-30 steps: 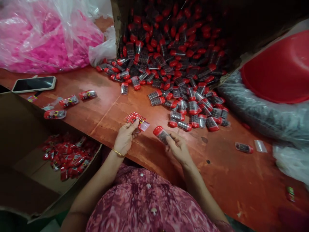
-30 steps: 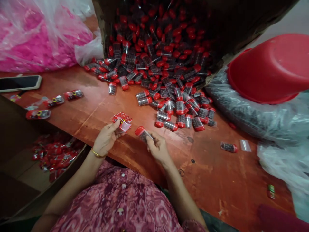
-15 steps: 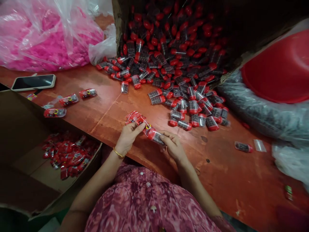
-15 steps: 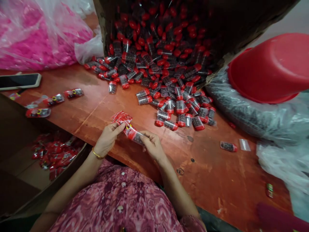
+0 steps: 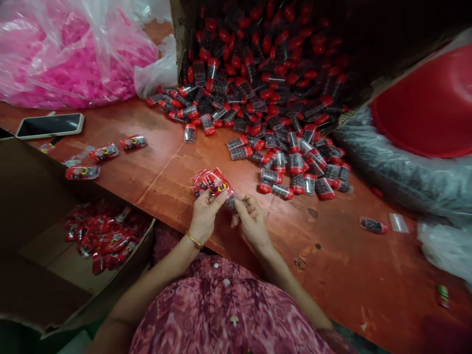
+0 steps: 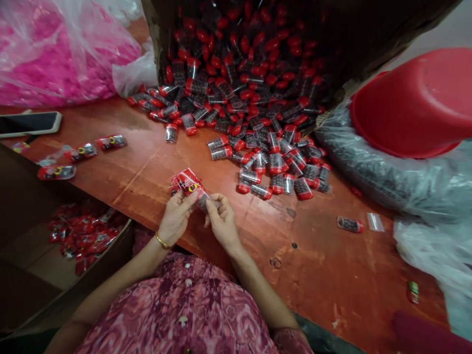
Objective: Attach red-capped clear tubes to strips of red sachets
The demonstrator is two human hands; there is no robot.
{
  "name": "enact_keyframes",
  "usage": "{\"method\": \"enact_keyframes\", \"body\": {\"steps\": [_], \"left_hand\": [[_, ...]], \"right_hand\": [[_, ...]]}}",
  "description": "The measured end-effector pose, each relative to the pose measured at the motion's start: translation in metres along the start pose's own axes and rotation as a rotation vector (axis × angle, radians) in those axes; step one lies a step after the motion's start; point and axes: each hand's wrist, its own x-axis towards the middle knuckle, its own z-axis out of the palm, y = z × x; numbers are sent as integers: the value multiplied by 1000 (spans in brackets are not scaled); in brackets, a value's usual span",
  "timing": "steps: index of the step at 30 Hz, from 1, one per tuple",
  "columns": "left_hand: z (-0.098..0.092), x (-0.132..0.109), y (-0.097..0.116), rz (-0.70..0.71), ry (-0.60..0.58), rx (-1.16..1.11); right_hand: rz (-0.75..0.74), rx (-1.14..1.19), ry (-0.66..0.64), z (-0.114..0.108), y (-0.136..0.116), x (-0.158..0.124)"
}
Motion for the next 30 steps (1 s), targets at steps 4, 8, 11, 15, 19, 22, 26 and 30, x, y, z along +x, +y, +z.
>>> {"method": "enact_keyframes", "body": {"steps": [4, 8, 11, 15, 19, 22, 26, 30], "left_hand": [[4, 2, -5, -29, -70, 42], [1, 5, 4, 13, -54, -15], [-3, 6, 6, -27, -45, -37], [-5, 3, 1, -98, -69, -16], [-22, 13, 19, -8, 43, -58], [-58, 32, 51, 218, 243, -137], [-95, 47, 77, 431, 441, -193], [-76, 47, 57, 435, 364, 218]], "right_hand": [[-55, 11, 87, 4, -3, 5], [-65, 53, -35, -2, -6, 6], [-89, 12, -73, -5, -2, 7], [-178, -151, 4, 1, 3, 13], [-395, -648, 82, -12, -7, 27], [-482, -1107, 353, -43, -14, 46], [-420, -1391, 398, -73, -8, 70], [-630, -1373, 104, -69, 7, 73]]}}
